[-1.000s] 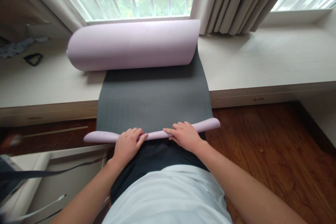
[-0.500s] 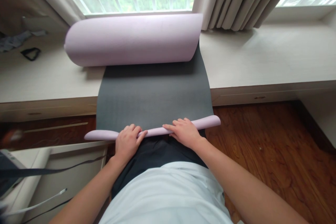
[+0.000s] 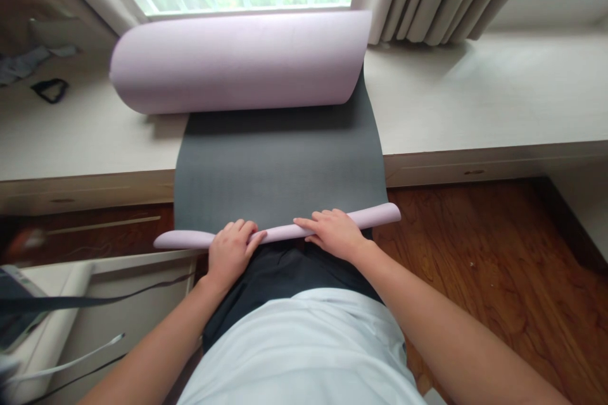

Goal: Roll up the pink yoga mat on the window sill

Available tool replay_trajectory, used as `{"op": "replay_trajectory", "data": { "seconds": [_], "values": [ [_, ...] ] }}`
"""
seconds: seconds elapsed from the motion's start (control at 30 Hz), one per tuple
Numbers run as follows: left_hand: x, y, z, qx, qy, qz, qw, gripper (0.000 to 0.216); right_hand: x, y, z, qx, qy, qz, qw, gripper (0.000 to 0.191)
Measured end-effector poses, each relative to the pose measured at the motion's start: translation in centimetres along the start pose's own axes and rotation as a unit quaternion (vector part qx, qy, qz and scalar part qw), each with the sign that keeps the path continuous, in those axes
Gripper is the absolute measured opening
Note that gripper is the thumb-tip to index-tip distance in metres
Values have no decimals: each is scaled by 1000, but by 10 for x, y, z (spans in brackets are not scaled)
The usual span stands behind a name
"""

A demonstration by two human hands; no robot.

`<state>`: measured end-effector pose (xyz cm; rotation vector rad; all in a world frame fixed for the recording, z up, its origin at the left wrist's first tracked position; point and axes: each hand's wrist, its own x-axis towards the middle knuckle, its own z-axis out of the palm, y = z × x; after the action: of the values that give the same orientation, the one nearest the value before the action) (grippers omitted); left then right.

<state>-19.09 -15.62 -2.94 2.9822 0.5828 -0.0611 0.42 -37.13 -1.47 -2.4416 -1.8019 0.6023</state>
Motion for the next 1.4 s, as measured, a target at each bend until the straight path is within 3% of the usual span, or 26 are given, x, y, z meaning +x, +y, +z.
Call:
{"op": "replay_trajectory", "data": {
  "seconds": [0.13,0.33,0.63,0.9,1.4],
  "values": [
    [0,-1,1,-13,12,0,1000,35,-2,3,2,-1,10,-5,1000,65],
    [1,1,2,0,9,5,1000,38,-3,4,2,-12,9,-19,1000,51],
    [-2,3,-2,0,5,3,1000,39,-1,5,0,6,4,-8,1000,49],
    [-23,1,-4,-51,13,12,999,33,-10,-3,2,-16,15,3,1000,51],
    [-28,1,-5,-77,49,28,995,29,-22,-25,1,31,68,99,992,29]
  ]
}}
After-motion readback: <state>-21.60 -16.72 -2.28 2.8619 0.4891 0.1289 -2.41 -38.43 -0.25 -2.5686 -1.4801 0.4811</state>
